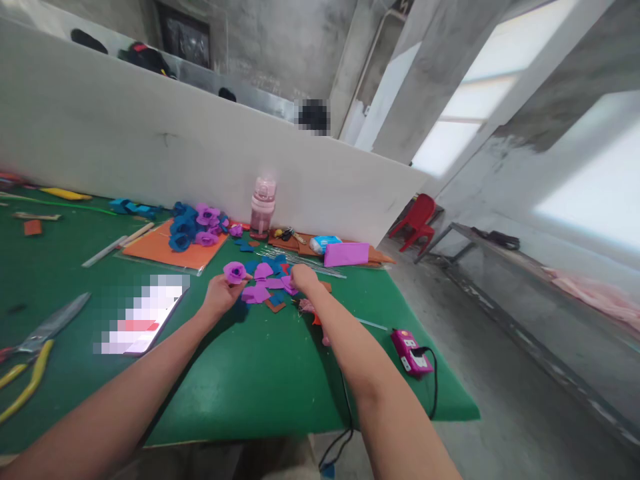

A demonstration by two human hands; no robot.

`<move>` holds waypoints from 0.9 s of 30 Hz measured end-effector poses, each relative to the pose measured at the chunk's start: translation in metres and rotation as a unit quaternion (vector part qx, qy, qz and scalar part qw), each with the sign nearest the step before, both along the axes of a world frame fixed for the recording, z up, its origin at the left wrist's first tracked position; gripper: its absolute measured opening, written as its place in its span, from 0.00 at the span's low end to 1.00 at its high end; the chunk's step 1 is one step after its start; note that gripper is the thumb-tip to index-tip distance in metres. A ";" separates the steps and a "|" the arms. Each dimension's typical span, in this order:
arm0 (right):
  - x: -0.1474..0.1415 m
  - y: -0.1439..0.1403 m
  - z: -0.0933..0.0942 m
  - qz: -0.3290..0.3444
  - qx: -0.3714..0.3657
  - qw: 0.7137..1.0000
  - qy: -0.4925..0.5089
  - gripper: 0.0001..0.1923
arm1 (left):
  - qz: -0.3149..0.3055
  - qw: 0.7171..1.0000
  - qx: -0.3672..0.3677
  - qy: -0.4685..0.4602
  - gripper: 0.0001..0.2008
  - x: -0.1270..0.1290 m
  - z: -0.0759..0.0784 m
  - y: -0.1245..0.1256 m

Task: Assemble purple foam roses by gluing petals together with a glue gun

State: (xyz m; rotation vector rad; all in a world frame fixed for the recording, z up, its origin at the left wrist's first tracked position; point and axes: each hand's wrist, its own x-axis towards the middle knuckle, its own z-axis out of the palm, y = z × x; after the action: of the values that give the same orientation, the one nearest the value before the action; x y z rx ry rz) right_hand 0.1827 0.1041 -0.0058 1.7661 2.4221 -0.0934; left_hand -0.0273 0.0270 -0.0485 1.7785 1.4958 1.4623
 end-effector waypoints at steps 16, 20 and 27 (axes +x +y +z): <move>0.011 0.000 -0.005 -0.031 0.015 0.996 0.087 0.09 | -0.002 0.999 -0.005 0.033 0.09 -0.001 -0.002 0.001; 0.015 0.000 -0.006 -0.039 0.017 0.986 0.159 0.06 | -0.003 1.000 -0.007 0.016 0.08 0.000 0.000 0.001; 0.024 -0.009 0.013 -0.079 0.021 0.934 0.347 0.09 | -0.029 0.998 -0.028 -0.054 0.09 0.002 0.012 -0.006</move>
State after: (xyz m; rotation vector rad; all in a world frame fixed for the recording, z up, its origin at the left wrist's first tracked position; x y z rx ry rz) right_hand 0.2071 0.0954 0.0076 2.2297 2.7070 -0.8210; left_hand -0.0250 0.0215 -0.0370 1.6685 1.4068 1.4490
